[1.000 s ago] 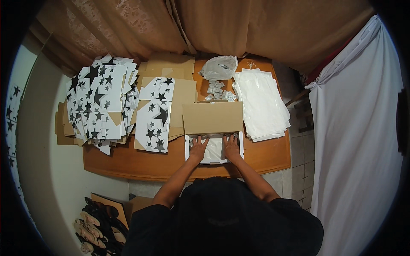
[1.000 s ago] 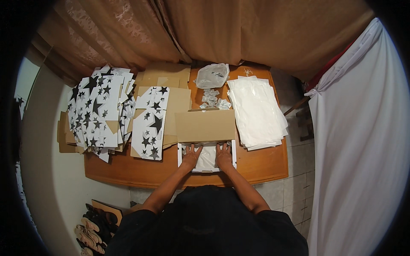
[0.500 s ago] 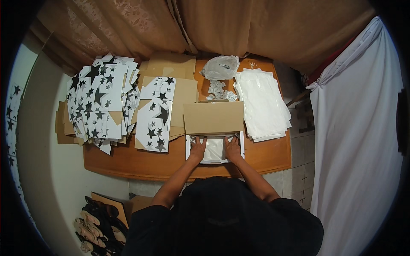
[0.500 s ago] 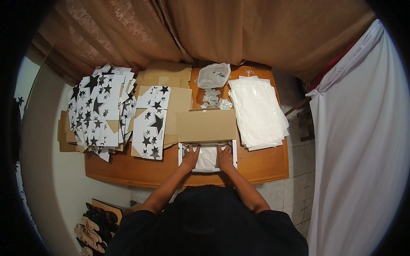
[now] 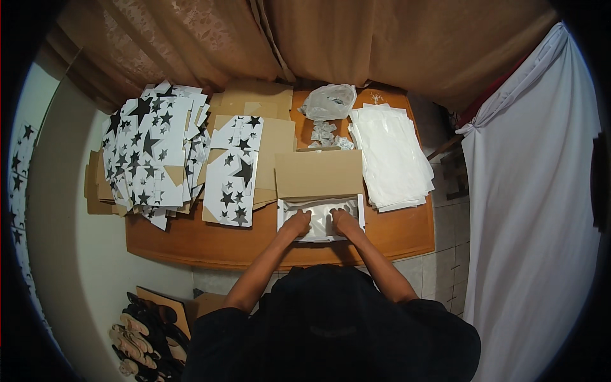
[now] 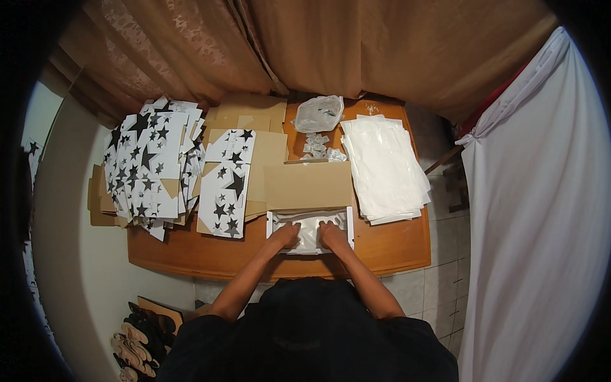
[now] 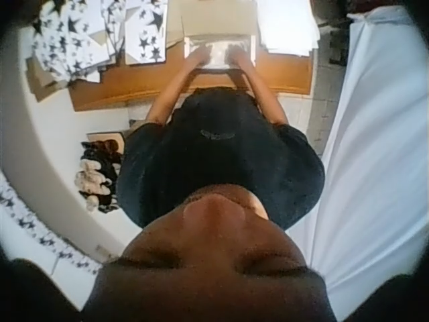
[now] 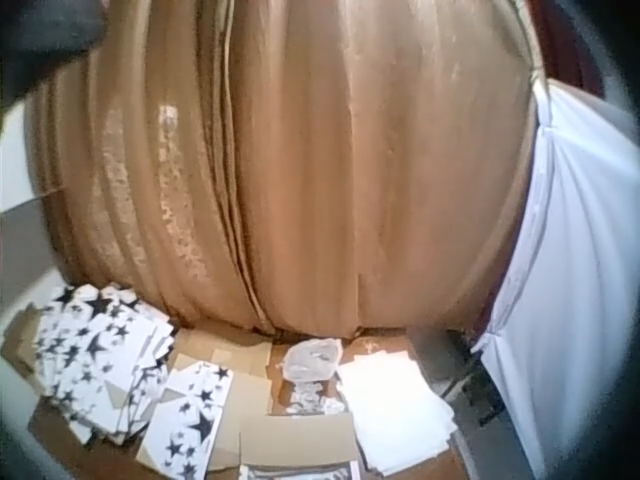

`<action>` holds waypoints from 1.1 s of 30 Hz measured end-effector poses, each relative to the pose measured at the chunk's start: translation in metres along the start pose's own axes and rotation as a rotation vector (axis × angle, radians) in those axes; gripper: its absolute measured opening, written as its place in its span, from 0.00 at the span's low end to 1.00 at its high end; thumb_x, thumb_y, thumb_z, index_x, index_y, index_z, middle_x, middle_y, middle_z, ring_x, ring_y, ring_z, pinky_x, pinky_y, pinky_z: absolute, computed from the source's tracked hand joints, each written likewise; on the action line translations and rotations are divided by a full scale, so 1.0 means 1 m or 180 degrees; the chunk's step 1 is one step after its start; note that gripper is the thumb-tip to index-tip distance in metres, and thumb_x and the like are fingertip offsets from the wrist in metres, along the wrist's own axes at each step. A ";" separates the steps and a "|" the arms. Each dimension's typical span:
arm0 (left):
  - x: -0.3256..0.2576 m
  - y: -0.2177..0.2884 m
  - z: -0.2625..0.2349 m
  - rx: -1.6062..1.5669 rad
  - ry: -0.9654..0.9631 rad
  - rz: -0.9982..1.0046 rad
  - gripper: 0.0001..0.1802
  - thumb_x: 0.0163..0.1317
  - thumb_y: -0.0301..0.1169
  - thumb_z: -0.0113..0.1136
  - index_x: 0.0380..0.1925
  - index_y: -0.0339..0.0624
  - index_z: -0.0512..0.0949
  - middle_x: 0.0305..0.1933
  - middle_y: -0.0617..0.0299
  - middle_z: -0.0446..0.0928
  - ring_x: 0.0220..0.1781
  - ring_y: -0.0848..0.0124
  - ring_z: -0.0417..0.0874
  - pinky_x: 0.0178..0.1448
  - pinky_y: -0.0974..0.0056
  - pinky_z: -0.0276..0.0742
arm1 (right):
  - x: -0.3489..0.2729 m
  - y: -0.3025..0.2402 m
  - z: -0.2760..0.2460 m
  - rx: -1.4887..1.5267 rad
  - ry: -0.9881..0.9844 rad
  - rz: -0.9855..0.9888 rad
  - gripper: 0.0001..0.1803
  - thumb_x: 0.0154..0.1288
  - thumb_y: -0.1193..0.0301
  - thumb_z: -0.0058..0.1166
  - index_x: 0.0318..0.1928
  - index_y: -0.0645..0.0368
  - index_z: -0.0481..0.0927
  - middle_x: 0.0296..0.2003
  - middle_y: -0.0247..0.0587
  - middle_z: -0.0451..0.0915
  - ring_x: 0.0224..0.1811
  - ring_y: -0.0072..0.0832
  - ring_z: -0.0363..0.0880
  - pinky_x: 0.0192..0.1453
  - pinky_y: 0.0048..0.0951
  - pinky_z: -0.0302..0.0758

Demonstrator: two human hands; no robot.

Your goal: Folding flattened cardboard shoe boxes into shape, adding packing paper, and stacking them on a shelf.

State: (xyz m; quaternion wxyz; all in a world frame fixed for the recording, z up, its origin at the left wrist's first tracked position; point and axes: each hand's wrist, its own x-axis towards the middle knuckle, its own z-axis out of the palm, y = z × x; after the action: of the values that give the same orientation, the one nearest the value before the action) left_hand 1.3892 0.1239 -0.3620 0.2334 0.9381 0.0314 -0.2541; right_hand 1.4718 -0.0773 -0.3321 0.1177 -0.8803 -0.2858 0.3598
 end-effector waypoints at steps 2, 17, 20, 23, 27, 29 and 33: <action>-0.015 0.017 -0.037 -0.0165 -0.0023 0.0447 0.23 0.65 0.30 0.60 0.59 0.33 0.75 0.56 0.33 0.77 0.52 0.38 0.84 0.54 0.49 0.82 | -0.033 -0.011 -0.032 0.0536 0.0845 -0.0075 0.18 0.65 0.76 0.49 0.55 0.65 0.76 0.55 0.64 0.78 0.52 0.60 0.82 0.57 0.54 0.79; -0.087 -0.032 -0.022 -0.1875 0.1675 -0.0504 0.18 0.64 0.29 0.65 0.51 0.28 0.81 0.35 0.43 0.84 0.35 0.58 0.88 0.43 0.58 0.82 | -0.064 0.040 -0.028 0.1618 0.2201 0.0386 0.23 0.70 0.70 0.55 0.61 0.70 0.76 0.51 0.65 0.82 0.51 0.54 0.83 0.56 0.45 0.78; -0.107 -0.013 -0.034 -0.1868 0.1759 -0.0800 0.18 0.63 0.28 0.66 0.51 0.29 0.81 0.36 0.45 0.84 0.37 0.59 0.87 0.44 0.59 0.82 | -0.061 0.043 -0.018 0.1471 0.2370 0.0174 0.21 0.69 0.71 0.55 0.60 0.69 0.78 0.50 0.64 0.82 0.49 0.53 0.84 0.53 0.44 0.80; -0.143 -0.005 -0.033 -0.1890 0.2099 -0.0780 0.18 0.65 0.26 0.64 0.53 0.30 0.78 0.43 0.43 0.82 0.39 0.55 0.88 0.44 0.55 0.81 | -0.063 0.029 -0.017 0.1530 0.2360 -0.0067 0.21 0.69 0.72 0.56 0.60 0.68 0.78 0.50 0.63 0.82 0.48 0.53 0.84 0.50 0.42 0.82; -0.174 -0.025 -0.001 -0.1987 0.2353 -0.0900 0.19 0.65 0.25 0.64 0.55 0.29 0.77 0.47 0.41 0.81 0.40 0.54 0.88 0.43 0.56 0.83 | -0.051 0.008 -0.007 0.1788 0.2194 -0.0376 0.21 0.69 0.73 0.58 0.60 0.67 0.78 0.51 0.62 0.82 0.46 0.51 0.85 0.48 0.40 0.84; -0.190 -0.037 0.026 -0.2090 0.2544 -0.1030 0.19 0.65 0.25 0.63 0.56 0.30 0.77 0.46 0.42 0.81 0.41 0.54 0.88 0.44 0.55 0.83 | -0.050 -0.012 -0.008 0.1750 0.1993 -0.0496 0.21 0.69 0.73 0.59 0.61 0.66 0.78 0.51 0.62 0.82 0.45 0.51 0.86 0.48 0.39 0.85; -0.205 -0.045 0.042 -0.2162 0.2689 -0.1327 0.19 0.65 0.23 0.63 0.56 0.32 0.78 0.47 0.43 0.81 0.45 0.54 0.86 0.46 0.54 0.83 | -0.036 -0.029 0.001 0.1189 0.1922 -0.0759 0.22 0.68 0.74 0.60 0.62 0.65 0.78 0.50 0.61 0.82 0.43 0.50 0.86 0.47 0.39 0.84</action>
State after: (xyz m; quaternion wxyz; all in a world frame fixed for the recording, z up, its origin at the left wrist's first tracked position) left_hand 1.1832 0.1566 -0.3123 0.4336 0.8046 0.3857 0.1261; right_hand 1.4380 -0.0749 -0.3007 0.3963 -0.8707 -0.2682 0.1137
